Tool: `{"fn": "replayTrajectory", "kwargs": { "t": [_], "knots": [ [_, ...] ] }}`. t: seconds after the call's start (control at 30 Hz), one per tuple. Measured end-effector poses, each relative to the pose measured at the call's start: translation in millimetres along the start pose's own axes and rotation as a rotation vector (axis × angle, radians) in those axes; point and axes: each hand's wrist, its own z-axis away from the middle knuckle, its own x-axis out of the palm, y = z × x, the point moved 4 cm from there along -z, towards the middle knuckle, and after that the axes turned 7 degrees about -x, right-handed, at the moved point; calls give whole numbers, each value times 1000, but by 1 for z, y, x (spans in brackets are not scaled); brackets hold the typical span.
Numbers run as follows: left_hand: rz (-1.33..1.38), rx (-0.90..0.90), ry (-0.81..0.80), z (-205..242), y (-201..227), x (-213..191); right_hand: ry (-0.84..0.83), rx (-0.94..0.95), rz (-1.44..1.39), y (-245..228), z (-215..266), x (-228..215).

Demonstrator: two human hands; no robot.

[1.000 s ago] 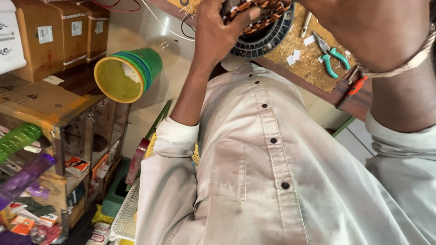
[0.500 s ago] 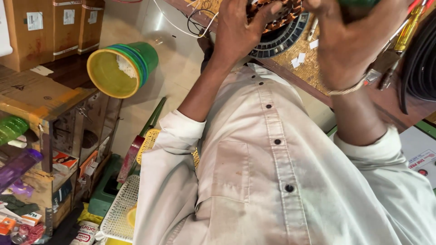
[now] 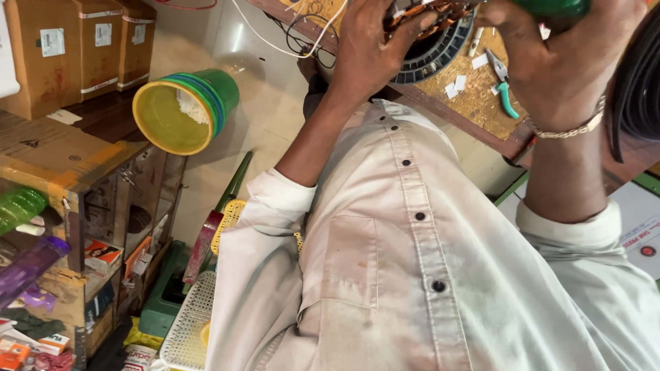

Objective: The person uses a screwdriver and pliers to adjust and secure wires inside a circular electrical component with copper windings. They repeatedly tighten connections and reposition wires within the component while holding it steady with the other hand.

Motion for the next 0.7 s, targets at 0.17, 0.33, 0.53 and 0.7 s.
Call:
{"fn": "replayTrajectory", "kwargs": {
  "t": [0.17, 0.33, 0.53, 0.7],
  "knots": [
    [58, -34, -40, 5, 5, -1, -29, -56, 110, -2, 4, -6],
    [50, -78, -12, 4, 7, 0, 78, -9, 8, 5, 18, 5],
    [-40, -78, -4, 2, 4, -3, 110, -7, -61, 20, 53, 11],
    [63, -420, -202, 3, -35, -17, -18, 157, 59, 58, 113, -9]
  ]
}}
